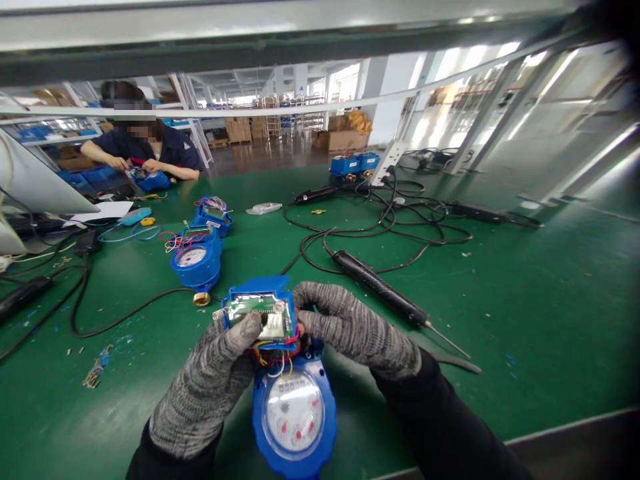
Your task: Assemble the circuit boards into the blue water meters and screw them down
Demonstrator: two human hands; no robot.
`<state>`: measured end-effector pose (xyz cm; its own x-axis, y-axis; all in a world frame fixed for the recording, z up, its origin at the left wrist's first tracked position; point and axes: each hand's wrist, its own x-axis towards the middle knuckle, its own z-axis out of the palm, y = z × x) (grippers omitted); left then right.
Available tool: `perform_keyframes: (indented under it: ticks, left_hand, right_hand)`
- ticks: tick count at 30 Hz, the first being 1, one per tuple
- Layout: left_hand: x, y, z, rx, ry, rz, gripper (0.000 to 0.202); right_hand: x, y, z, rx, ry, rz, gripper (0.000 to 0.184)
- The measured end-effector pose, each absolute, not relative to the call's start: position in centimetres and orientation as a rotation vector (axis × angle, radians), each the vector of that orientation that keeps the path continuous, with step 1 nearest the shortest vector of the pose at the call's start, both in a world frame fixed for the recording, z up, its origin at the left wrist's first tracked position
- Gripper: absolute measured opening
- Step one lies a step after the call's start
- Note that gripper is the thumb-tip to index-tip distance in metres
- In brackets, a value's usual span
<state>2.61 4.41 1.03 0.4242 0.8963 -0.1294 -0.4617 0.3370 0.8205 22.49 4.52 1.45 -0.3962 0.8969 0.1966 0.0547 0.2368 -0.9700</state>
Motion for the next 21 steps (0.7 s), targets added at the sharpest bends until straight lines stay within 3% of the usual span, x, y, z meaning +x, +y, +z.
perform_keyframes:
  ticks: [7,14,21]
  left_hand:
    - [3.1,3.3,1.6,0.750,0.543,0.847,0.026]
    - [3.1,4.3,1.1,0.621,0.572,1.037,0.011]
    - [3.3,4.1,1.3,0.627,0.666,1.052,0.016]
  right_hand:
    - [21.5,4.6,0.0,-0.880,-1.708,1.094,0.019]
    - [22.6,4.2,1.4,-0.977,-1.585,0.703,0.007]
    - [22.9,2.7,2.3,-0.758,-1.689,0.868,0.011]
